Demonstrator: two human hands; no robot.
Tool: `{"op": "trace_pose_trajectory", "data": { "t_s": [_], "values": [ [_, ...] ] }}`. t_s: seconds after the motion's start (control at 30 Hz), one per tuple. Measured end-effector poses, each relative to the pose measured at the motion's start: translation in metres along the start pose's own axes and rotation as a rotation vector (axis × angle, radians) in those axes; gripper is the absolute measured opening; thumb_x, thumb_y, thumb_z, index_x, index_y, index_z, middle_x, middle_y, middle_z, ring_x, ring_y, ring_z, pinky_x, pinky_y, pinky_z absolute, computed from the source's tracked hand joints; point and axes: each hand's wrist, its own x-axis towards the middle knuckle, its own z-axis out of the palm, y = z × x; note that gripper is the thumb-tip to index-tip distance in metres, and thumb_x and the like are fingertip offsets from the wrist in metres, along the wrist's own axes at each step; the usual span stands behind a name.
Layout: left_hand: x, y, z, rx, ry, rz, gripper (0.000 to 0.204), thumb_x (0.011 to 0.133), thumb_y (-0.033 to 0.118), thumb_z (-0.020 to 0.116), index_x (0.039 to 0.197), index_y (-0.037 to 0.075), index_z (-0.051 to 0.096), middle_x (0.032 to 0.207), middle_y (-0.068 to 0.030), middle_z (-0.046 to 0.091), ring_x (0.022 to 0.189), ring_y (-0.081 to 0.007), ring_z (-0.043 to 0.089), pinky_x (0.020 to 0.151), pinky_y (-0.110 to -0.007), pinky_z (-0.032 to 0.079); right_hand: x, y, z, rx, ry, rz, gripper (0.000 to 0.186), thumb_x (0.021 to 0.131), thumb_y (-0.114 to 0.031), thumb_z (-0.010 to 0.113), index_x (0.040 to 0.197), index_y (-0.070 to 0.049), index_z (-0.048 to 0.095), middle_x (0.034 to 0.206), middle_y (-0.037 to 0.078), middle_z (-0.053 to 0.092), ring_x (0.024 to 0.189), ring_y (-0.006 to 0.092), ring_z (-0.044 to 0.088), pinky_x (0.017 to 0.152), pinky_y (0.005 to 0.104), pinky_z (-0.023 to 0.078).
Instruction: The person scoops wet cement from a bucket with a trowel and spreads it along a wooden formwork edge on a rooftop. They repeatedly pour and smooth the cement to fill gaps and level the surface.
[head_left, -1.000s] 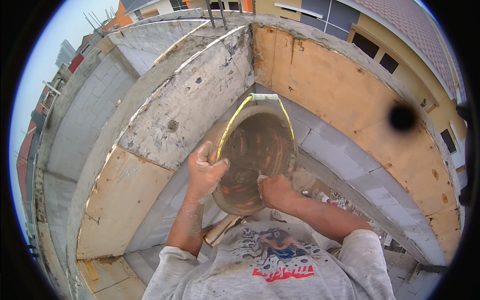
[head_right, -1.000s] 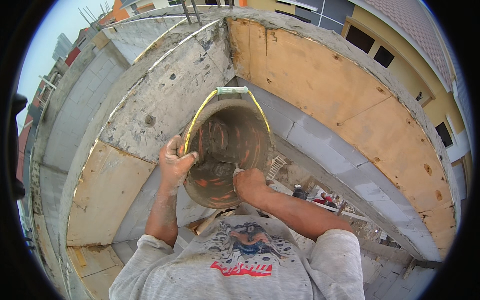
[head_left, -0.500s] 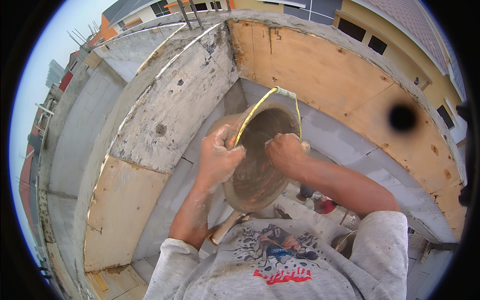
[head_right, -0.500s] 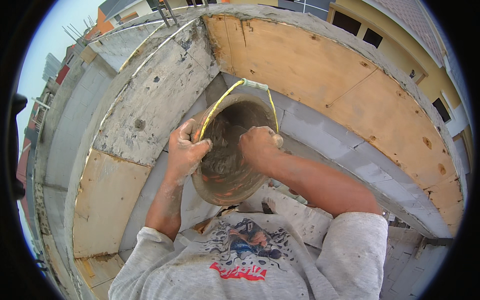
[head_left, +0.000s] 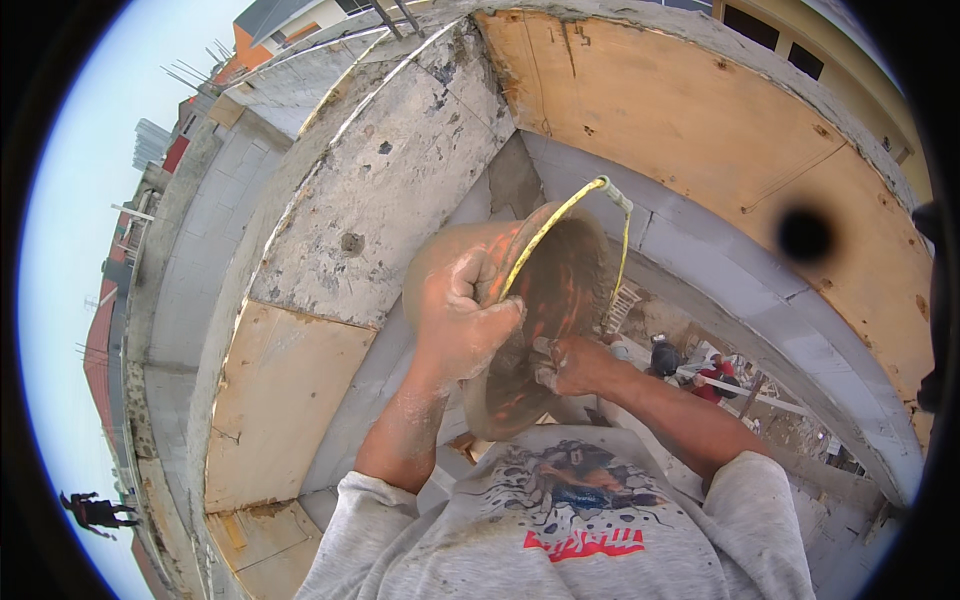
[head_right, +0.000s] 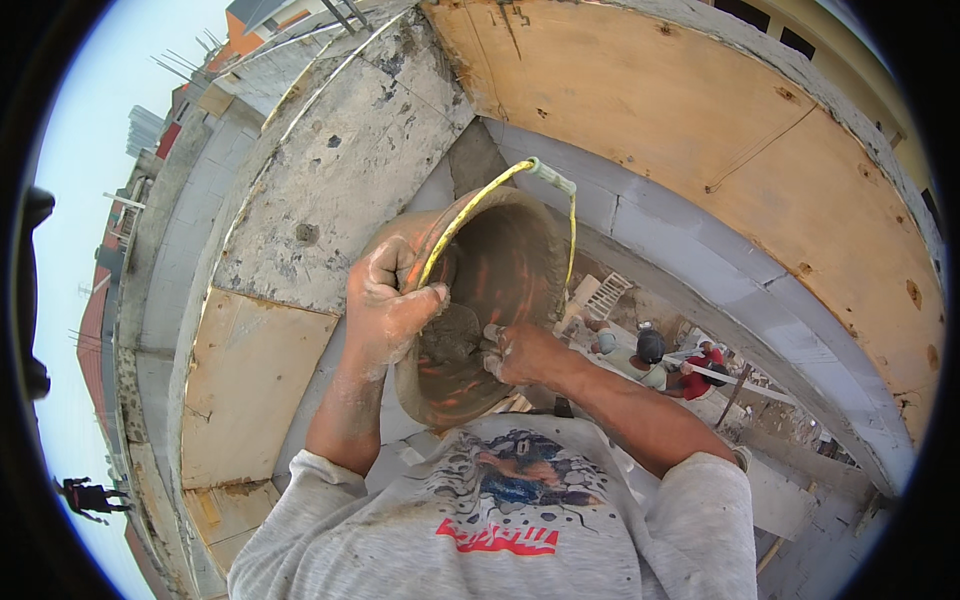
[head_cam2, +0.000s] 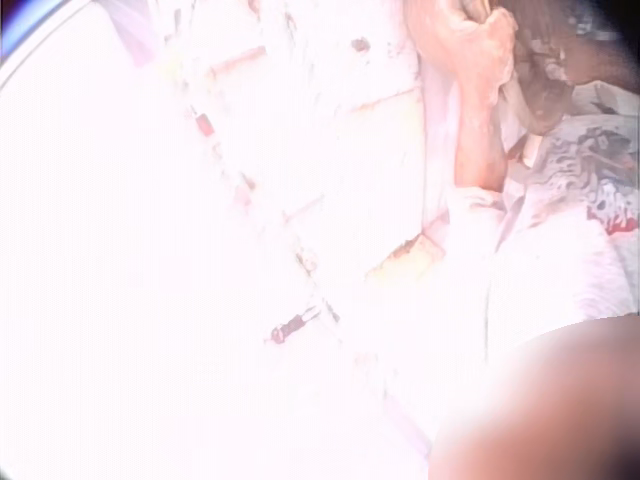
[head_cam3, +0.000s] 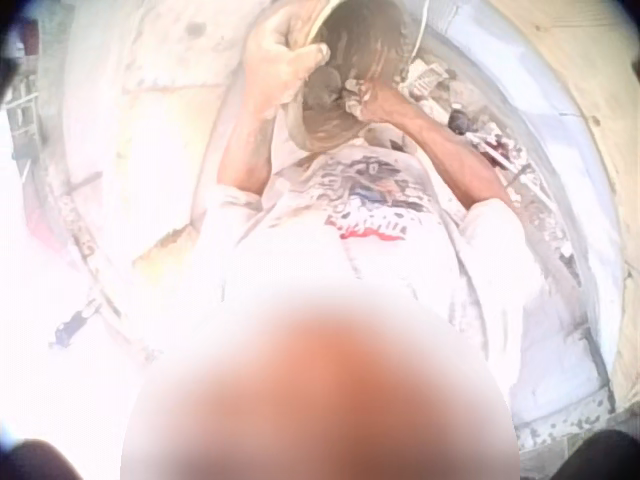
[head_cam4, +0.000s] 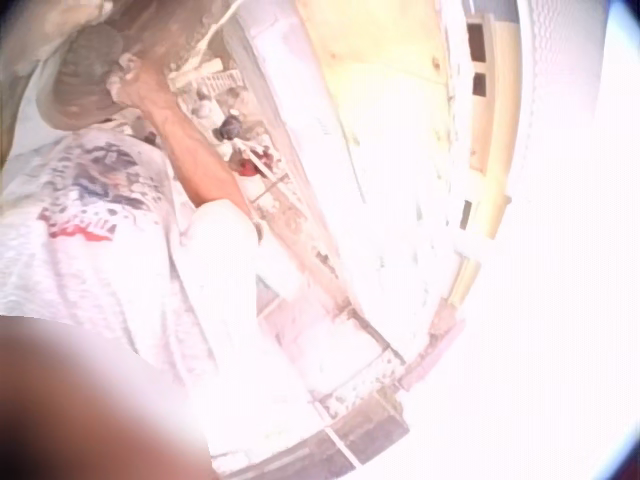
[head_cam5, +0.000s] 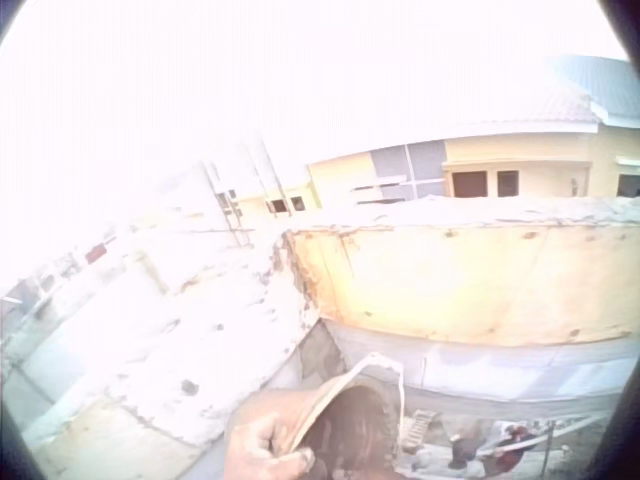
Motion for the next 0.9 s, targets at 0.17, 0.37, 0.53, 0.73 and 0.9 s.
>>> {"op": "trace_pose_trajectory", "data": {
  "t_s": [0.17,0.37,0.53,0.73,0.9],
  "values": [
    [-0.017,-0.007,-0.018,-0.153,0.214,0.03,0.019,0.073,-0.002,0.066,0.077,0.005,0.049,0.077,0.0037,0.048,0.071,-0.005,0.042,0.06,-0.023,0.038,0.027,-0.013,0.024,0.199,0.025,-0.289,0.039,0.084,-0.026,0.068,0.112,0.002,0.066,0.106,0.02,0.068,0.098,0.034,0.066,0.088,0.0374,0.051],
    [-0.038,-0.027,-0.032,-0.444,0.534,-0.014,0.021,0.074,-0.002,0.068,0.086,0.004,0.052,0.084,-0.0018,0.058,0.074,-0.007,0.052,0.064,-0.023,0.045,0.013,-0.037,-0.036,-0.179,-0.171,-0.081,0.058,0.084,-0.028,0.065,0.134,-0.001,0.056,0.137,0.021,0.056,0.114,0.0369,0.06,0.096,0.0381,0.048],
    [-0.035,-0.082,-0.026,-0.697,0.638,-0.205,0.02,0.074,-0.002,0.064,0.084,0.008,0.05,0.082,-0.0021,0.058,0.071,-0.0097,0.054,0.065,-0.026,0.048,-0.013,-0.04,-0.088,-0.142,-0.121,-0.134,0.038,0.079,-0.032,0.07,0.101,-0.001,0.067,0.089,0.022,0.069,0.081,0.0387,0.066,0.073,0.0455,0.05],
    [-0.044,-0.148,-0.008,-0.747,0.572,-0.467,0.017,0.077,-0.003,0.062,0.086,0.007,0.052,0.082,-0.005,0.061,0.064,-0.0101,0.058,0.057,-0.024,0.05,-0.033,-0.025,-0.134,-0.23,-0.187,-0.096,0.043,0.078,-0.029,0.069,0.113,-0.005,0.063,0.092,0.018,0.067,0.082,0.0344,0.063,0.075,0.0423,0.049],
    [-0.046,-0.184,0.015,-0.839,0.62,-0.462,0.015,0.076,-0.004,0.062,0.085,0.006,0.055,0.08,-0.0038,0.063,0.059,-0.0097,0.056,0.055,-0.025,0.049,-0.059,-0.049,-0.196,-0.295,-0.109,0.039,0.044,0.076,-0.028,0.069,0.113,-0.005,0.064,0.088,0.012,0.065,0.076,0.0248,0.063,0.068,0.0362,0.05]
  ]
}}
